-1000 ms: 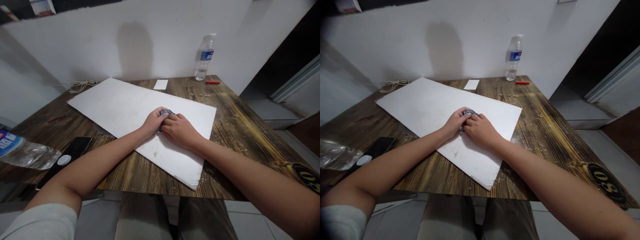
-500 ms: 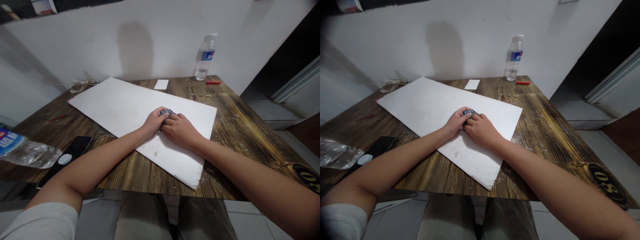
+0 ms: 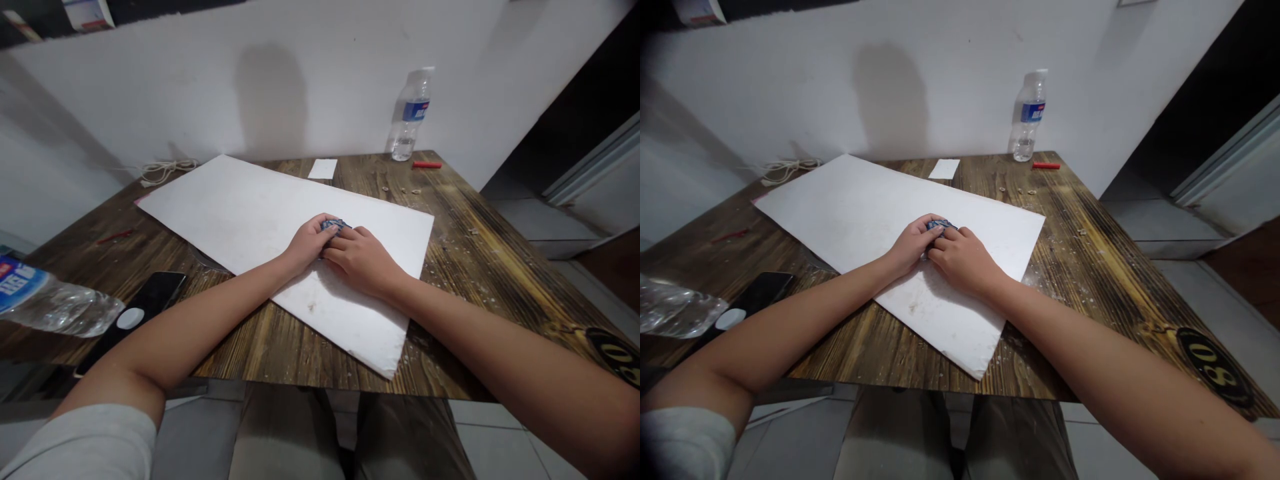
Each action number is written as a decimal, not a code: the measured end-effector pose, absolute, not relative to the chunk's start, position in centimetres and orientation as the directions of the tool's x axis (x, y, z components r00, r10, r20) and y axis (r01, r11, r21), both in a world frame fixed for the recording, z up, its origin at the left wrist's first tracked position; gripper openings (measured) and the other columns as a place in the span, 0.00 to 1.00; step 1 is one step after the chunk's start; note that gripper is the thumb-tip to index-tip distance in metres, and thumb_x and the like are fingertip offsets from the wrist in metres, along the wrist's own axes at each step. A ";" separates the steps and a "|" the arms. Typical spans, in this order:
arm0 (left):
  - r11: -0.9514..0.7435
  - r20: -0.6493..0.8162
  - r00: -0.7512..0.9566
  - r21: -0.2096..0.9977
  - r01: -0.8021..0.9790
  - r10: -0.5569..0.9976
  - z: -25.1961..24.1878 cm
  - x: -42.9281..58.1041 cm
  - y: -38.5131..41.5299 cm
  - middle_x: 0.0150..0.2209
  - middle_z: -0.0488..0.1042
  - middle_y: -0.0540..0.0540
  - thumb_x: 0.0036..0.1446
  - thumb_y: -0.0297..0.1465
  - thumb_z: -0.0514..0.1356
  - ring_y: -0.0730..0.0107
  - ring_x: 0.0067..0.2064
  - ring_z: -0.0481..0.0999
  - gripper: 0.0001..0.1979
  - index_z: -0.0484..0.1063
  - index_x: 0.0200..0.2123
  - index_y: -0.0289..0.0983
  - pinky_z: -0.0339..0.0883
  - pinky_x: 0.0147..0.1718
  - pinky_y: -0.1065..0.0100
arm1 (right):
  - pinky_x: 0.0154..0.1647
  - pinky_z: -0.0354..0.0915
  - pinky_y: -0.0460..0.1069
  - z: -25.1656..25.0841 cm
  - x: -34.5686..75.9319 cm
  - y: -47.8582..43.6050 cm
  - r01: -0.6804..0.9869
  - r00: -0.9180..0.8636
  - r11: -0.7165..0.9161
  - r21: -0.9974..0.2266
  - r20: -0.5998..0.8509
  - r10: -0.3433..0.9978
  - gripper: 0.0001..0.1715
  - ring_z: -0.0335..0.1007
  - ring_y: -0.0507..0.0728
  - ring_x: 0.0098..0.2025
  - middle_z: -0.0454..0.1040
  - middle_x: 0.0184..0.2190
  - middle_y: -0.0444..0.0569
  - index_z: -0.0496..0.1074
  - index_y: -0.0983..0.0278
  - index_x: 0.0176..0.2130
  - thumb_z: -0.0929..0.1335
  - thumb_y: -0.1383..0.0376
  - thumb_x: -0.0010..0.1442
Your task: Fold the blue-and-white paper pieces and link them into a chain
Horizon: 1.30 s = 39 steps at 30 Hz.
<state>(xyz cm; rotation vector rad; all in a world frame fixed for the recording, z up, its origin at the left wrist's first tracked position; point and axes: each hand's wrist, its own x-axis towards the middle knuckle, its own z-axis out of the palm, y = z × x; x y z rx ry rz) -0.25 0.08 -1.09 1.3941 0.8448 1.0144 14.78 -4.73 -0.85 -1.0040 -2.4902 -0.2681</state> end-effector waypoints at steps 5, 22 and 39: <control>-0.099 0.117 0.370 0.993 -0.067 0.922 -1.1 -0.3 0.1 0.34 0.74 0.50 0.56 0.32 0.62 0.76 0.36 0.71 0.06 0.72 0.36 0.37 0.64 0.39 0.71 | 0.41 0.50 0.54 -0.7 14.8 -4.7 0.703 -0.630 0.712 0.011 0.474 0.615 0.15 0.66 0.60 0.45 0.80 0.40 0.49 0.77 0.61 0.38 0.61 0.66 0.67; -0.067 0.101 0.378 0.993 -0.101 0.920 -0.9 -0.2 0.0 0.33 0.73 0.50 0.56 0.31 0.62 0.77 0.35 0.70 0.04 0.72 0.36 0.37 0.64 0.37 0.72 | 0.39 0.51 0.54 -0.5 14.7 -4.7 0.715 -0.597 0.699 -0.013 0.508 0.621 0.17 0.68 0.58 0.41 0.80 0.37 0.49 0.77 0.61 0.37 0.60 0.67 0.67; -0.019 0.068 0.393 0.992 -0.128 0.917 -0.7 -0.1 -0.2 0.32 0.73 0.50 0.56 0.31 0.62 0.78 0.32 0.70 0.05 0.71 0.36 0.37 0.64 0.35 0.71 | 0.39 0.52 0.53 -0.6 14.8 -4.7 0.729 -0.572 0.684 -0.027 0.524 0.630 0.16 0.69 0.59 0.42 0.80 0.39 0.50 0.76 0.62 0.40 0.60 0.64 0.68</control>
